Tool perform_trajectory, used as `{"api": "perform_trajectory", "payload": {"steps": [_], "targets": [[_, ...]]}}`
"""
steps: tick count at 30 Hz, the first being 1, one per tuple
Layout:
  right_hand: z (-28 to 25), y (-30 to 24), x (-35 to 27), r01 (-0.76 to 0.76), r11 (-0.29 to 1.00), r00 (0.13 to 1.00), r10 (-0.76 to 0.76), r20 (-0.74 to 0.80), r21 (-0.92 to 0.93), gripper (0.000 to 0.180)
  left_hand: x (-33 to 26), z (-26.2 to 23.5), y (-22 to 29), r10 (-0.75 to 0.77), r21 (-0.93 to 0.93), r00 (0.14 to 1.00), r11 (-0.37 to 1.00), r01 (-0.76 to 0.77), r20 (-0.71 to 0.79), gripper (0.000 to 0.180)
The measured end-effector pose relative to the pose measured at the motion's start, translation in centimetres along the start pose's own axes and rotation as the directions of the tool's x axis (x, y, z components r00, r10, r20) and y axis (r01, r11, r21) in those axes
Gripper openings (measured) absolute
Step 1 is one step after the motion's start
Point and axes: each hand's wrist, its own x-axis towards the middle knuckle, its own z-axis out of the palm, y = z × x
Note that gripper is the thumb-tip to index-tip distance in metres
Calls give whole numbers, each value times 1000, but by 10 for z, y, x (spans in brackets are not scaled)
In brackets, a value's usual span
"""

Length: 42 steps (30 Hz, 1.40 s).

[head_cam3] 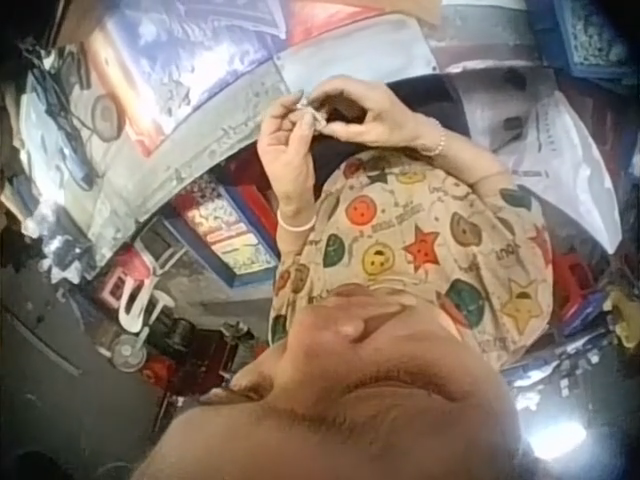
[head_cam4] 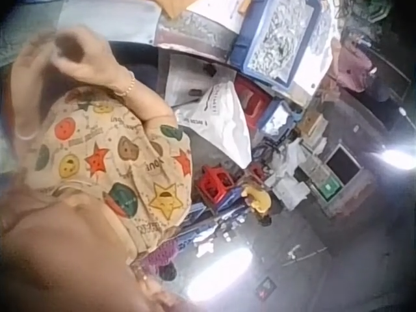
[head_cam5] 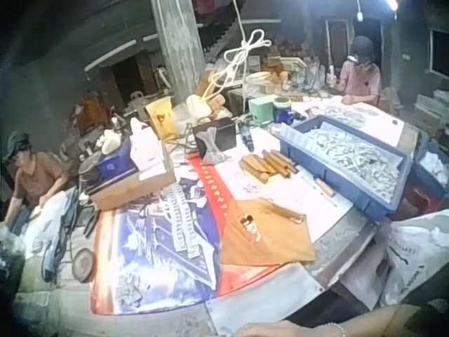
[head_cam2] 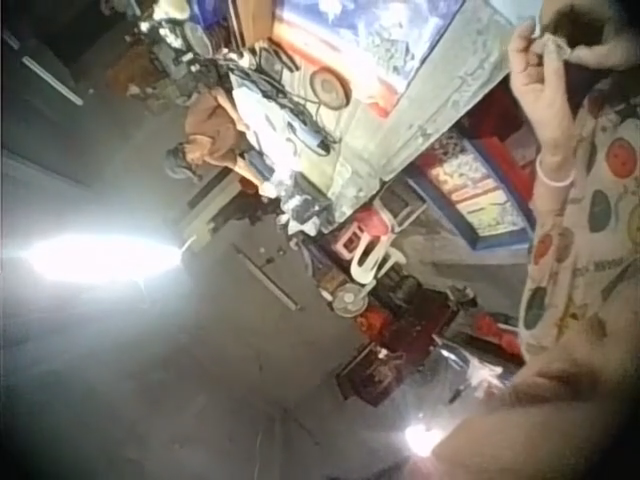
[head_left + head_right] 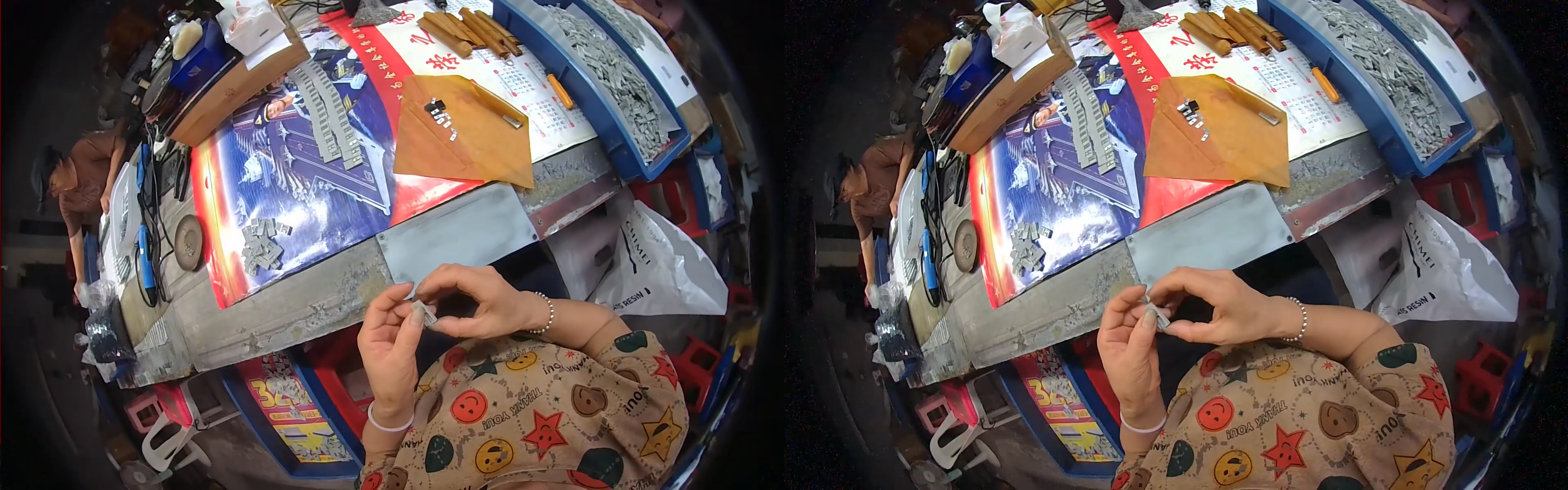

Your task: Assembling small metal components on a workbench in a manufacturing setting.

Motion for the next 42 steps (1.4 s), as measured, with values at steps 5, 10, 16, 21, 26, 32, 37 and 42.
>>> {"api": "perform_trajectory", "payload": {"steps": [5,10,16,21,26,32,37,42], "targets": [[2,11,-4,-99,957,989,123,-75,271,22,3,2,-4,-10,5,1000,1000,10,-28,25],[1,8,-3,-104,970,990,122,-72,218,20,2,-7,-13,60,6,998,998,-60,-23,15],[2,8,-3,-59,998,994,63,-93,38,16,3,-2,-13,83,96,992,993,-74,-97,11],[4,11,-2,-69,995,992,76,-97,74,15,0,-4,-14,103,133,992,987,-93,-70,12],[4,13,-3,-154,925,983,177,-37,347,15,-5,-4,-12,133,153,991,980,-130,-12,15],[-4,15,-3,-185,904,979,203,-5,386,16,0,3,-16,177,177,984,969,-174,1,17],[1,16,4,-153,953,987,162,-13,260,18,-3,2,-9,208,313,976,933,-179,-62,16],[10,20,-3,-211,942,960,249,-125,260,22,3,-9,-4,231,475,970,847,-241,80,19]]}}
